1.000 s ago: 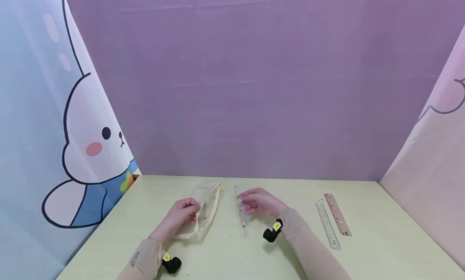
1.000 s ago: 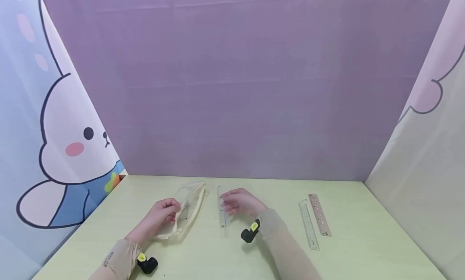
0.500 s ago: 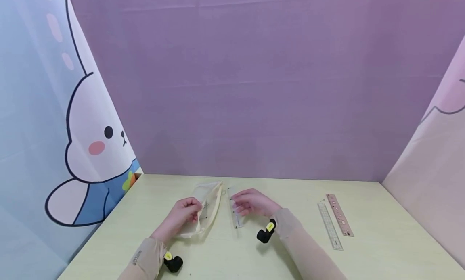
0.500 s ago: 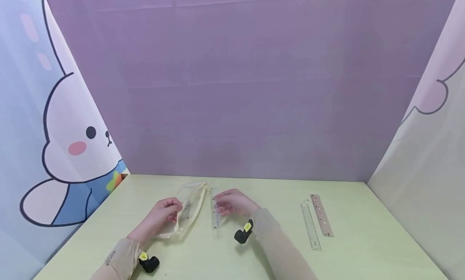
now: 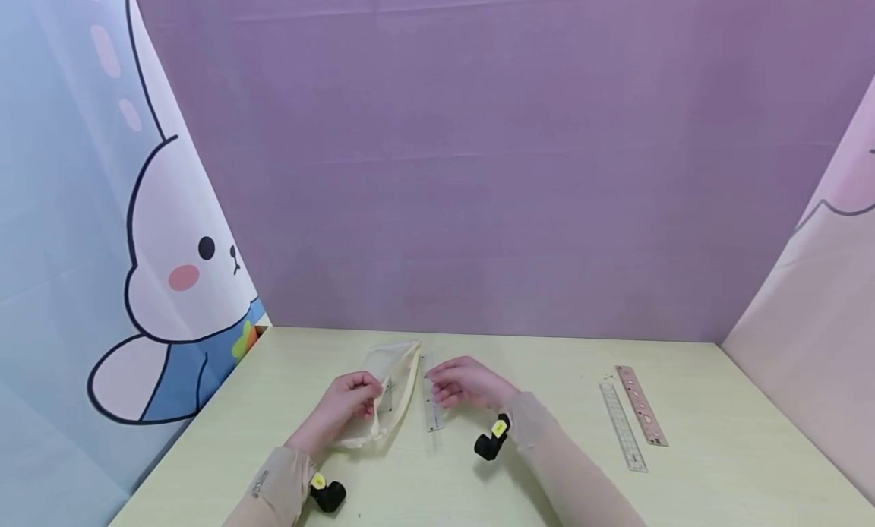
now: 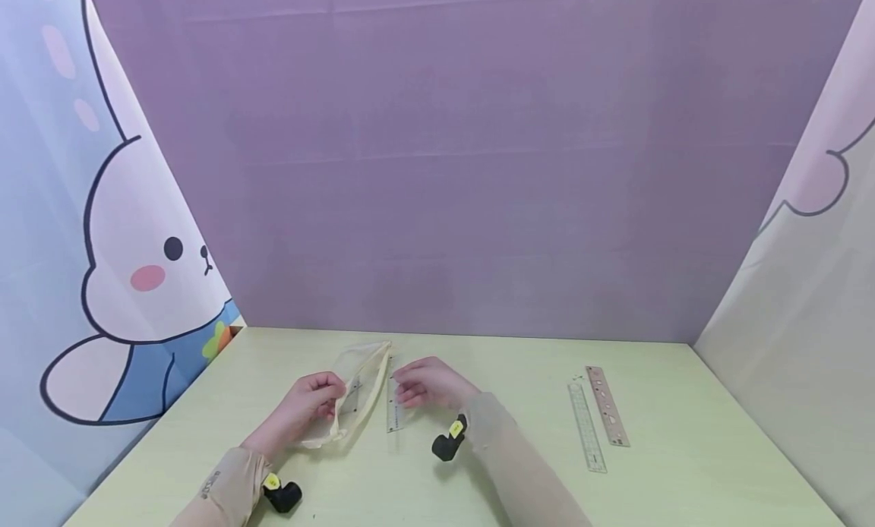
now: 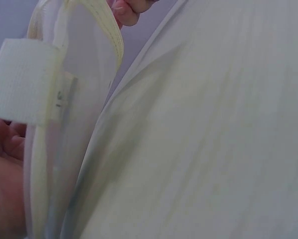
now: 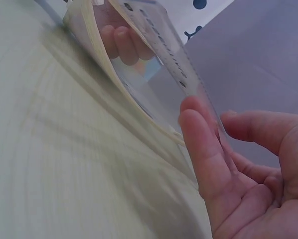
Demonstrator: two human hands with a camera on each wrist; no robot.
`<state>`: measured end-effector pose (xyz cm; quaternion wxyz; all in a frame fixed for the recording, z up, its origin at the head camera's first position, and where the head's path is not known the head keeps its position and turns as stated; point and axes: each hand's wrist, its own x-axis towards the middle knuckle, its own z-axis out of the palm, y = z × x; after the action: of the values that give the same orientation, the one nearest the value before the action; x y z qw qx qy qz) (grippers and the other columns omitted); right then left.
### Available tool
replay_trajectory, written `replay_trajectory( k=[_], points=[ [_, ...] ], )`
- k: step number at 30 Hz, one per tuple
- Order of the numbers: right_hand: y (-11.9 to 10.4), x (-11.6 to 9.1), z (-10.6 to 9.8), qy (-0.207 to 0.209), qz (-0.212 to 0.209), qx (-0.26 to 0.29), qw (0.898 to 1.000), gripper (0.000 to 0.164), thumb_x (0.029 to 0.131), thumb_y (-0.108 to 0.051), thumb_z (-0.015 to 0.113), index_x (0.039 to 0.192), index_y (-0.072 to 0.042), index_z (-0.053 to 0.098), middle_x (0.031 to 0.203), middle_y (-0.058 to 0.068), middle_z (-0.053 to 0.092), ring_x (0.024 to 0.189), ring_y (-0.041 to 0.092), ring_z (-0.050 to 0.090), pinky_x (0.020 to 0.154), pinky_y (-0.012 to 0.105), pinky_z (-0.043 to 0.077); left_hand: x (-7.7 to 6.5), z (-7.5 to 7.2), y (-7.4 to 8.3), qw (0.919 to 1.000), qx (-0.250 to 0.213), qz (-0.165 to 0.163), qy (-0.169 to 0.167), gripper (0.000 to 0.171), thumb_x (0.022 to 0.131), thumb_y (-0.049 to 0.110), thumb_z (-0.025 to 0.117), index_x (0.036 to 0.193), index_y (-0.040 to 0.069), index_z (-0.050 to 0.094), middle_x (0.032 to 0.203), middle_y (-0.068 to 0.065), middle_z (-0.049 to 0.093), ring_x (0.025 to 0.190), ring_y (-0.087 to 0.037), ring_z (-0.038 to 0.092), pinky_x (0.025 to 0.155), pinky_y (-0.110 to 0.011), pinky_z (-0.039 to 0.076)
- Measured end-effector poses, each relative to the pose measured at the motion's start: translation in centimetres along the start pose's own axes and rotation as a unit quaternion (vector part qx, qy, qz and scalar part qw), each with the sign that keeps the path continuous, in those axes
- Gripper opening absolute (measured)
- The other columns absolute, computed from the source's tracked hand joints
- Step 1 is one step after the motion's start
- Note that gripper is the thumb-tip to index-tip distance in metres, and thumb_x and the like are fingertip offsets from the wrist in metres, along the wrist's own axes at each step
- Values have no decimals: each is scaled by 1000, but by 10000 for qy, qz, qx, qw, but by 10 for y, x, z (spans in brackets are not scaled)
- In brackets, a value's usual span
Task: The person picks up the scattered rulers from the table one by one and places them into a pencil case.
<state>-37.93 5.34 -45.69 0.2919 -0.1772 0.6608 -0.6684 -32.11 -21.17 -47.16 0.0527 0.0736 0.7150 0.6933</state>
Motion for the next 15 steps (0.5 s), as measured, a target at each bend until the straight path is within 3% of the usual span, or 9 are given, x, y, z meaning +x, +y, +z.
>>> replay_trajectory(
  k=[15],
  points=[
    [-1, 13, 14, 414, -1, 60, 9991, 25, 95, -7, 58, 113, 11, 58, 80, 9, 66, 67, 15, 66, 64, 28, 56, 0, 0, 0, 10000, 48, -33, 51, 4, 88, 1, 60, 85, 1, 63, 68, -3, 58, 56, -12, 54, 53, -21, 47]
  ],
)
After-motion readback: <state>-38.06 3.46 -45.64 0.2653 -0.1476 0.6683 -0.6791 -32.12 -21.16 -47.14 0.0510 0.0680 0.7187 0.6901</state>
